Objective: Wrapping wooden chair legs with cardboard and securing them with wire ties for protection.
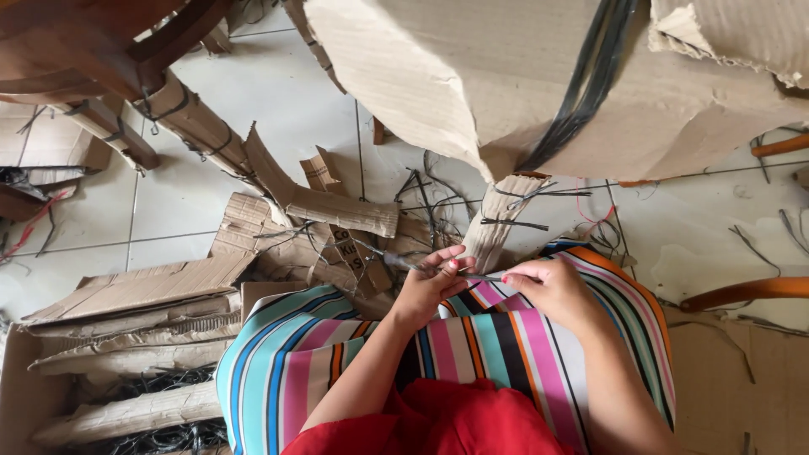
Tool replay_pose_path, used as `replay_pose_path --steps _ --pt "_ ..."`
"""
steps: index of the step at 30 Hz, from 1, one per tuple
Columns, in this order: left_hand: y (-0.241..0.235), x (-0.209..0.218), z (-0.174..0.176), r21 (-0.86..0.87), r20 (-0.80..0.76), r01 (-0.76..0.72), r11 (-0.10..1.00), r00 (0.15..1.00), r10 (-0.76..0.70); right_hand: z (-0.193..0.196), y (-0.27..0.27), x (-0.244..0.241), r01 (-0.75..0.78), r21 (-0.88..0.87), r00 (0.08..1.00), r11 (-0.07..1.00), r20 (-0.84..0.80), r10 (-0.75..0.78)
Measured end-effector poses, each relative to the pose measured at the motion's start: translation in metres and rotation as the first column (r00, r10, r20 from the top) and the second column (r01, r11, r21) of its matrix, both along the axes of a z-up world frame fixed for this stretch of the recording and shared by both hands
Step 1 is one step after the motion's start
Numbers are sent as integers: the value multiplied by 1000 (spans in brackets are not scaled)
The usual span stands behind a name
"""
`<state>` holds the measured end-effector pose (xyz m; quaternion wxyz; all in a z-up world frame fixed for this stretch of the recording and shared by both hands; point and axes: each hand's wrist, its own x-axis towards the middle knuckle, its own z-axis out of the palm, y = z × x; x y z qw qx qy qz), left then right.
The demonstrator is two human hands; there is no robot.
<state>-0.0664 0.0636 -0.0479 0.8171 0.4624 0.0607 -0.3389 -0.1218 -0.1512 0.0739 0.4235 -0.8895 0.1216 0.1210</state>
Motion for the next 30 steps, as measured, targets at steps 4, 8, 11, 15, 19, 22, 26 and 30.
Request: replay_pose_path --steps 4,8,11,15,19,22,26,30 --pt "-3 9 -8 53 -27 -5 999 1000 7 -2 -42 2 0 -74 998 997 -55 -4" --pt "-4 23 -10 137 -20 -113 984 993 116 -35 -93 5 184 -433 956 883 -131 -263" --pt "-3 36 -14 190 43 -184 964 983 179 -82 -131 4 309 -594 925 742 7 -380" --pt "-1 50 -24 288 242 -254 924 952 186 -117 -135 17 499 -448 859 742 371 -353" --pt "-6 54 7 359 412 -287 888 903 125 -80 -96 40 440 -155 825 884 459 -330" --pt "-13 59 24 405 670 -384 830 742 16 -79 -83 57 394 -66 795 917 525 -304" --pt "-24 70 25 439 786 -366 821 599 -154 -107 -69 81 264 -63 796 963 578 -181" --pt "-30 75 32 584 764 -314 748 523 -377 -142 -82 96 178 -140 867 974 491 -88"
